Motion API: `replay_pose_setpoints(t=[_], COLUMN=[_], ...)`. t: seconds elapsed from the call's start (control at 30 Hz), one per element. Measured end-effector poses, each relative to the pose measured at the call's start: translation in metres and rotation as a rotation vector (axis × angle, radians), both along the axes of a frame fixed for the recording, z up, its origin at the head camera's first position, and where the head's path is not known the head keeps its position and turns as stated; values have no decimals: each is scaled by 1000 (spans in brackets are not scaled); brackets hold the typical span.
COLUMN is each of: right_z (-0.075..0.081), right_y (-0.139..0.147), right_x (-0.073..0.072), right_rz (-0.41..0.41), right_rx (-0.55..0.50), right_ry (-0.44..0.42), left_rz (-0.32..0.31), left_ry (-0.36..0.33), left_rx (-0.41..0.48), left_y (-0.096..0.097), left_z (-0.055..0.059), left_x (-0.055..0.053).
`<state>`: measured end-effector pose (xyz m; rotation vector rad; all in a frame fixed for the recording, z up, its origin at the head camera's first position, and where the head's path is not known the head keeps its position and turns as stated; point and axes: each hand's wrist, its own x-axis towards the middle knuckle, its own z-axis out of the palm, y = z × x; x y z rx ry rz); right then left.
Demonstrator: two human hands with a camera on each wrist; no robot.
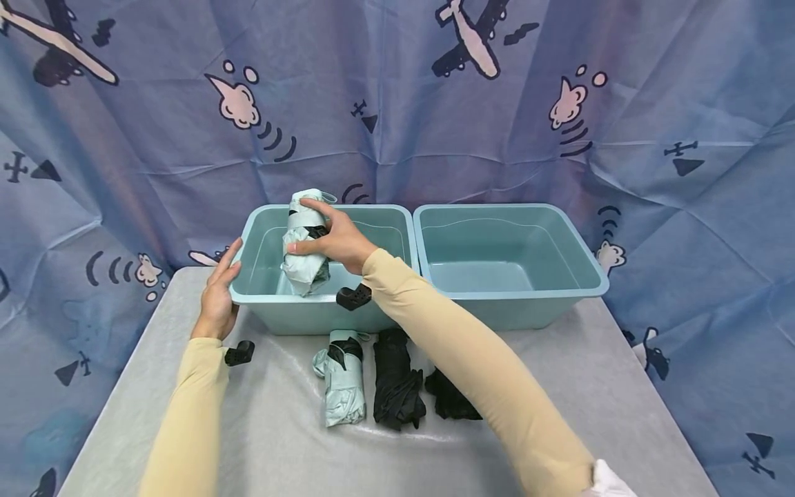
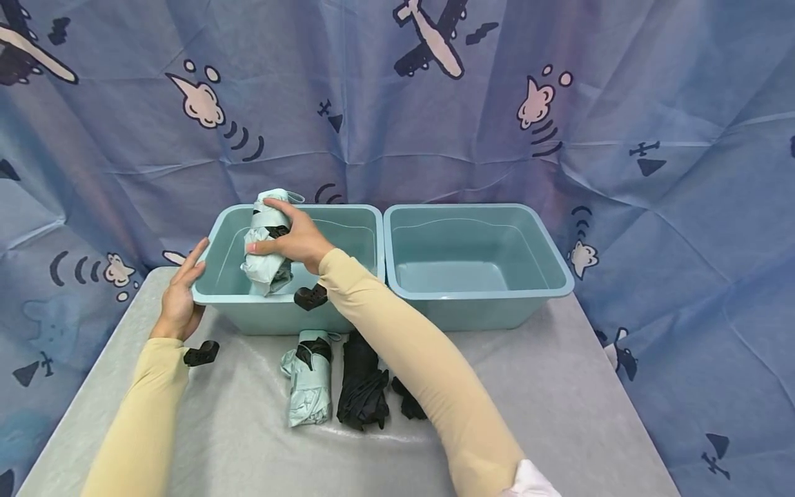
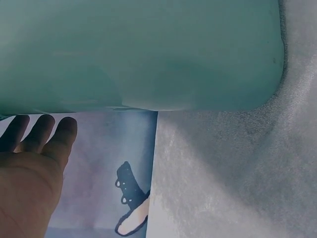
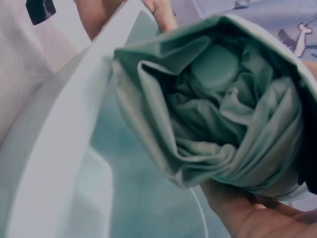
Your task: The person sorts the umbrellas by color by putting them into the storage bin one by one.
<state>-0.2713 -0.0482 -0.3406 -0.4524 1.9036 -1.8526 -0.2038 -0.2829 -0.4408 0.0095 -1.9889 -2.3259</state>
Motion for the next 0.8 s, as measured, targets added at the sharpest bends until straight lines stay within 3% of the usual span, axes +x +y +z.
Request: replay_pose_setpoints(t=[0.27,0.8], right_z=[-11,-28], right_y=[-34,-66], right_x=[-11,-30], right_rz=[5,1], right_rx=[41,95], right_ry=[-33,-161], left_rz=[2,-18], left_ry=[-13,-10], left_rx=[-23,0], left_y=[0,0], left_z=[0,2], left_x=[1,1])
